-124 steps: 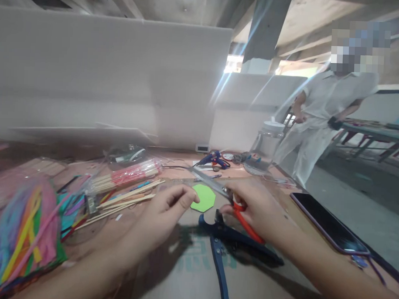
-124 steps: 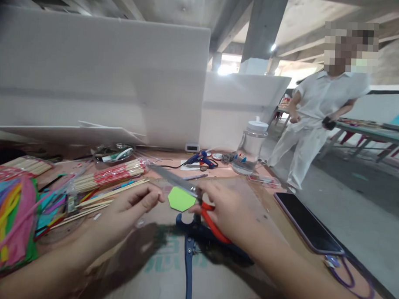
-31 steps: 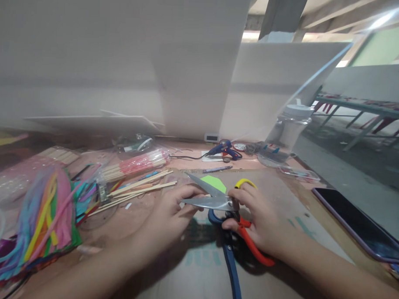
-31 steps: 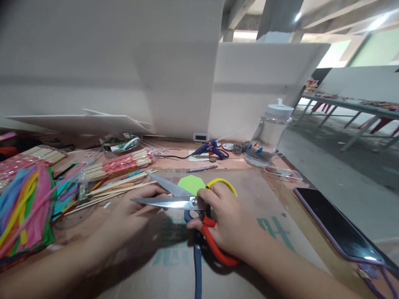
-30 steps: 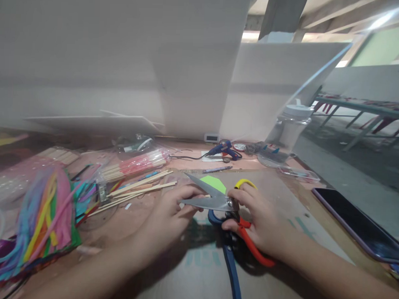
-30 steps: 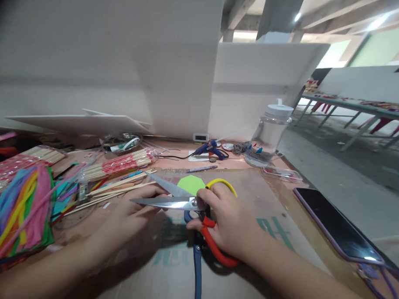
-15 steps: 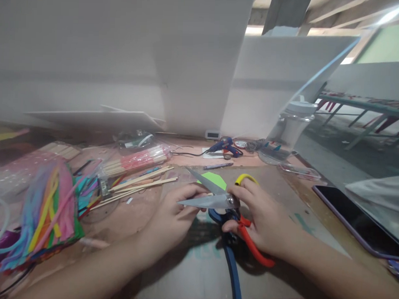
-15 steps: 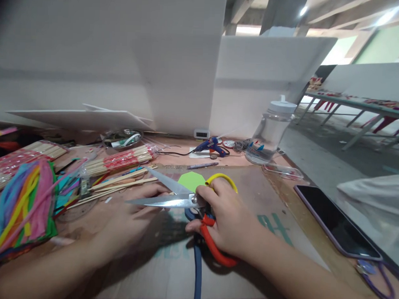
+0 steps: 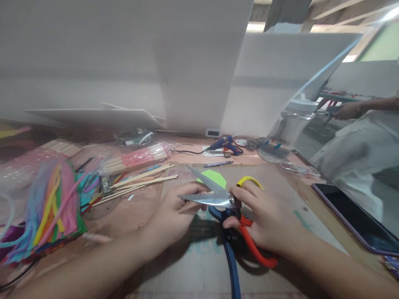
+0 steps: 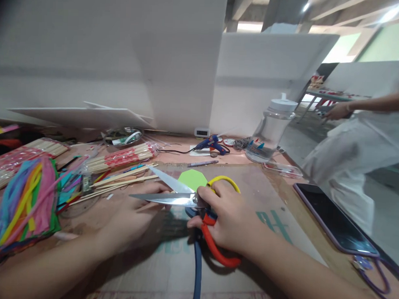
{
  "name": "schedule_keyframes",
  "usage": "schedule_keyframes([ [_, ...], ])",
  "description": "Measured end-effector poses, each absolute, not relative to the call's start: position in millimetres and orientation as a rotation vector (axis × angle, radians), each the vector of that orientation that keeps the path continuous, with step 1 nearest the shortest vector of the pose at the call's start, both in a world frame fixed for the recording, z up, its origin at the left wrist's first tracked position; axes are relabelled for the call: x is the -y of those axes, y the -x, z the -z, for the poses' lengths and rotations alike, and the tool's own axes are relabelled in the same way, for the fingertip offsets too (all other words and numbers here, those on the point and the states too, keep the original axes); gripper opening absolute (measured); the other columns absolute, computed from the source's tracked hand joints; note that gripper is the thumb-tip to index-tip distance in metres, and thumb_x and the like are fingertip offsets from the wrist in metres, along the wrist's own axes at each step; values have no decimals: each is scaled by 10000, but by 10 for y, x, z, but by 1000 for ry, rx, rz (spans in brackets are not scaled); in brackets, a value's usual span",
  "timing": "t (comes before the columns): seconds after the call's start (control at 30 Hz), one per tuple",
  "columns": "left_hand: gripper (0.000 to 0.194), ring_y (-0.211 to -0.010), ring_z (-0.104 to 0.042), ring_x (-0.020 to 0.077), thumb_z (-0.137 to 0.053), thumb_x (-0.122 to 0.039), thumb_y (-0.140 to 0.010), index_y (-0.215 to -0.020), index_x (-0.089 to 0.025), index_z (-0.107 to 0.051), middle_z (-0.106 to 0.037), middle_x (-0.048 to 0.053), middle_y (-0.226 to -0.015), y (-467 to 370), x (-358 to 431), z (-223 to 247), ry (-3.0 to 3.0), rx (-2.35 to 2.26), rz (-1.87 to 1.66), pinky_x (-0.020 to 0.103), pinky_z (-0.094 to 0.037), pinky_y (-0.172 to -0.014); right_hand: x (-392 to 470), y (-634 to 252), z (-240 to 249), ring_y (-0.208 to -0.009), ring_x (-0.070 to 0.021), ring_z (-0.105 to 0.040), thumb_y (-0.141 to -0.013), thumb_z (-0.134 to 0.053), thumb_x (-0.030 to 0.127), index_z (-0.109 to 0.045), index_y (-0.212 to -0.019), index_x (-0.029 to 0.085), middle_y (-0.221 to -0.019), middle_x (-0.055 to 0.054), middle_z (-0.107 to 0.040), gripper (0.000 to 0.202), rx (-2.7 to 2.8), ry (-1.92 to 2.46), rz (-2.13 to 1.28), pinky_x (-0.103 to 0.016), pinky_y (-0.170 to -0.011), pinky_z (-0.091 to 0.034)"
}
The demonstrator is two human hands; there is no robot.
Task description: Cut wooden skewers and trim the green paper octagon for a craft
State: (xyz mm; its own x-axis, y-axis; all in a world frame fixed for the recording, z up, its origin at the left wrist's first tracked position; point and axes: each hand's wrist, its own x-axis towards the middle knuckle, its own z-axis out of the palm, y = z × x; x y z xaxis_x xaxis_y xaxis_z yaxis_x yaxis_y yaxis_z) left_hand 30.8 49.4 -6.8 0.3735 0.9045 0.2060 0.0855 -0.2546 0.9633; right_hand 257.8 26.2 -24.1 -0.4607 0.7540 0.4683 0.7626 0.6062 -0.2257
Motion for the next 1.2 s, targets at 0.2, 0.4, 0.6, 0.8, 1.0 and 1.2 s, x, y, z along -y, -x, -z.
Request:
schedule_keyframes([
  [0.2, 267, -618, -538, 134, -578, -300, -883, -640, -188, -575, -570, -14, -625, -342, -502, 83, -1605, -883, -1064, 249, -438, -632, -277, -2591, 237, -761, -194, -529, -917, -617, 563, -607, -999, 183, -853, -50, -554, 389, 2282, 1174, -15, -324, -662, -444],
  [0.4, 106, -719, -644, 180, -601, -166, -765, -721, -198, -693, -732, 25, -772, -250, -459, -128, -1863, -838, -1009, 271, -490, -691, -252, -2553, 135, -804, -214, -498, -876, -680, 520, -611, -1068, 170, -939, -81, -525, 405, 2287, 1162, 83, -353, -684, -454],
  [0.6, 127, -717, -657, 179, -598, -177, -806, -752, -205, -709, -747, 20, -776, -238, -460, -106, -1981, -841, -1015, 273, -507, -725, -215, -2532, 138, -789, -211, -478, -886, -664, 530, -600, -1035, 178, -895, -61, -502, 387, 2303, 1192, 71, -351, -673, -430],
  [0.8, 173, -725, -645, 177, -535, -155, -835, -728, -192, -665, -704, 17, -746, -299, -467, 4, -1837, -954, -1017, 259, -492, -684, -251, -2575, 199, -795, -205, -557, -882, -686, 467, -619, -985, 201, -896, -71, -602, 293, 2289, 1206, 10, -327, -689, -455],
  [1.0, 278, -670, -582, 151, -520, -263, -938, -692, -184, -622, -636, 5, -681, -305, -494, 35, -1888, -906, -1003, 251, -463, -661, -257, -2568, 192, -604, -149, -572, -950, -577, 455, -648, -965, 228, -715, 4, -653, 238, 2232, 1370, -256, -264, -571, -418],
  [1.2, 225, -731, -576, 136, -523, -317, -981, -898, -188, -688, -595, -8, -726, -282, -514, 47, -1725, -843, -1031, 240, -448, -706, -360, -2595, 82, -739, -217, -647, -879, -627, 481, -630, -1202, 203, -901, -56, -710, 426, 2033, 1384, -308, -340, -666, -511],
])
